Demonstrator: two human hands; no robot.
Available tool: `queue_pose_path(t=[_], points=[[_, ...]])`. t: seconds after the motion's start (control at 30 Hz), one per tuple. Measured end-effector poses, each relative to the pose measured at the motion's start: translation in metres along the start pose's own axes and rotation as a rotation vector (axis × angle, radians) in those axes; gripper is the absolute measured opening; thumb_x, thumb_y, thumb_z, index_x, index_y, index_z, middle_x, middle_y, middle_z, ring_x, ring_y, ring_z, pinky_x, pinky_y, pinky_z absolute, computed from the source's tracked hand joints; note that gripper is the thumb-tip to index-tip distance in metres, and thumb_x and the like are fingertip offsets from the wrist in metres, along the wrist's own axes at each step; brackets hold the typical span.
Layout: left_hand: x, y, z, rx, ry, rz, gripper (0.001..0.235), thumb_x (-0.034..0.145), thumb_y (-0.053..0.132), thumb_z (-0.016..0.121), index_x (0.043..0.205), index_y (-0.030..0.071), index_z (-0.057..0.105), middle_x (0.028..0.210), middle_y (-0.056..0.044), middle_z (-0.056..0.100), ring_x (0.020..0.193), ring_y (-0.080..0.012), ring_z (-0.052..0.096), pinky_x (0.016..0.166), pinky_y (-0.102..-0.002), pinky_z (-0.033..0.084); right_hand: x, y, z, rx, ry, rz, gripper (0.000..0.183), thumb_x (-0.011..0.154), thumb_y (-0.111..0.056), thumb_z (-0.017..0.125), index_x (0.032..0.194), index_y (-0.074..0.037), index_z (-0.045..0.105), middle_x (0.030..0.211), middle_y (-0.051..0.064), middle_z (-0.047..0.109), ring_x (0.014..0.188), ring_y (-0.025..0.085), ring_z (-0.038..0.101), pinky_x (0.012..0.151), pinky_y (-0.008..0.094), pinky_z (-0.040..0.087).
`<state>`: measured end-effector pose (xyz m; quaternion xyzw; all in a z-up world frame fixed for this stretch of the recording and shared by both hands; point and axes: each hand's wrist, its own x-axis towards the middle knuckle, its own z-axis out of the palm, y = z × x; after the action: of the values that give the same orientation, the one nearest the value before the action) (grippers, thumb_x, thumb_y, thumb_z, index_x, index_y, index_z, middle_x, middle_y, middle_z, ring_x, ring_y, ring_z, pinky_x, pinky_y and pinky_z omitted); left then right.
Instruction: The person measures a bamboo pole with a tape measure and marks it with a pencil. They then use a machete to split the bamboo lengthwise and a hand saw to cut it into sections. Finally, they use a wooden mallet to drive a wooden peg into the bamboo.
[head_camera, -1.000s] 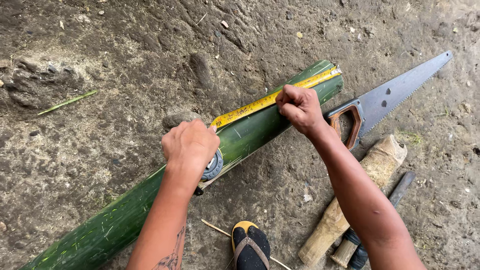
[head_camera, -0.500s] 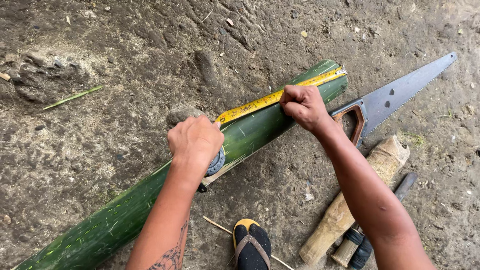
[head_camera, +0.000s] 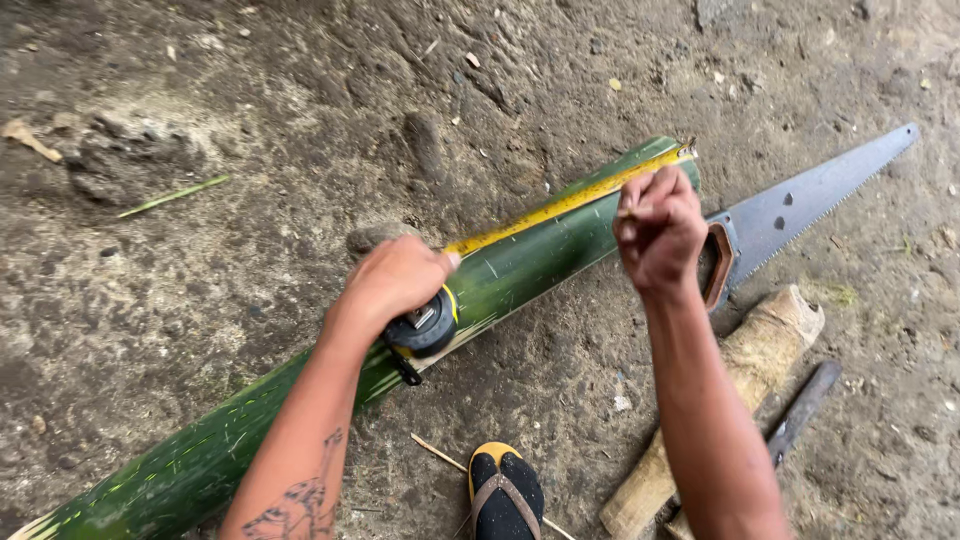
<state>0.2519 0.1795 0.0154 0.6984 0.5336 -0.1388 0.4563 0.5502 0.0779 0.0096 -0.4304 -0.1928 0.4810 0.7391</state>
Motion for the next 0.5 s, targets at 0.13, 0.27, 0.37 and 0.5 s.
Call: queue_pose_path(t=[0.13, 0.27, 0.37, 0.5], points=[[-0.003, -0.034, 0.012, -0.422, -0.286, 0.255, 0.044, 0.092, 0.043, 0.065, 0.088, 0.003, 0.084, 0.070, -0.005, 0.071, 0.063, -0.0143, 0.059, 0.063, -0.033, 0.050, -0.046, 0.015, 0.024, 0.038, -0.090, 0.040, 0.012, 0.078, 0.005, 0.056, 0.078, -0.004, 0.049, 0.080, 0.015, 0.059, 0.051, 0.017, 0.051, 0.044, 0.027, 0.045], [-0.045, -0.073, 0.005, -0.588, -0.253, 0.263, 0.038, 0.093, 0.040, 0.065, 0.090, 0.007, 0.083, 0.072, -0.002, 0.070, 0.060, -0.0102, 0.056, 0.059, -0.030, 0.047, -0.092, 0.032, 0.069, -0.062, -0.295, 0.161, 0.014, 0.076, 0.005, 0.062, 0.076, -0.003, 0.050, 0.083, 0.013, 0.059, 0.054, 0.015, 0.051, 0.044, 0.028, 0.045], [-0.109, -0.117, -0.005, -0.695, -0.131, 0.182, 0.040, 0.095, 0.038, 0.063, 0.091, 0.005, 0.085, 0.081, -0.003, 0.076, 0.069, -0.0075, 0.060, 0.067, -0.026, 0.049, -0.117, 0.063, 0.128, -0.138, -0.444, 0.382, 0.016, 0.083, 0.003, 0.062, 0.076, -0.005, 0.049, 0.078, 0.011, 0.055, 0.051, 0.011, 0.046, 0.039, 0.026, 0.036], [-0.221, -0.188, 0.004, -0.853, -0.120, -0.321, 0.047, 0.100, 0.042, 0.054, 0.097, 0.005, 0.082, 0.078, -0.005, 0.069, 0.065, -0.0158, 0.055, 0.058, -0.035, 0.045, -0.145, 0.132, 0.231, -0.285, -0.792, 0.503, 0.010, 0.085, 0.001, 0.060, 0.084, -0.005, 0.051, 0.078, 0.009, 0.060, 0.054, 0.015, 0.055, 0.046, 0.029, 0.045]])
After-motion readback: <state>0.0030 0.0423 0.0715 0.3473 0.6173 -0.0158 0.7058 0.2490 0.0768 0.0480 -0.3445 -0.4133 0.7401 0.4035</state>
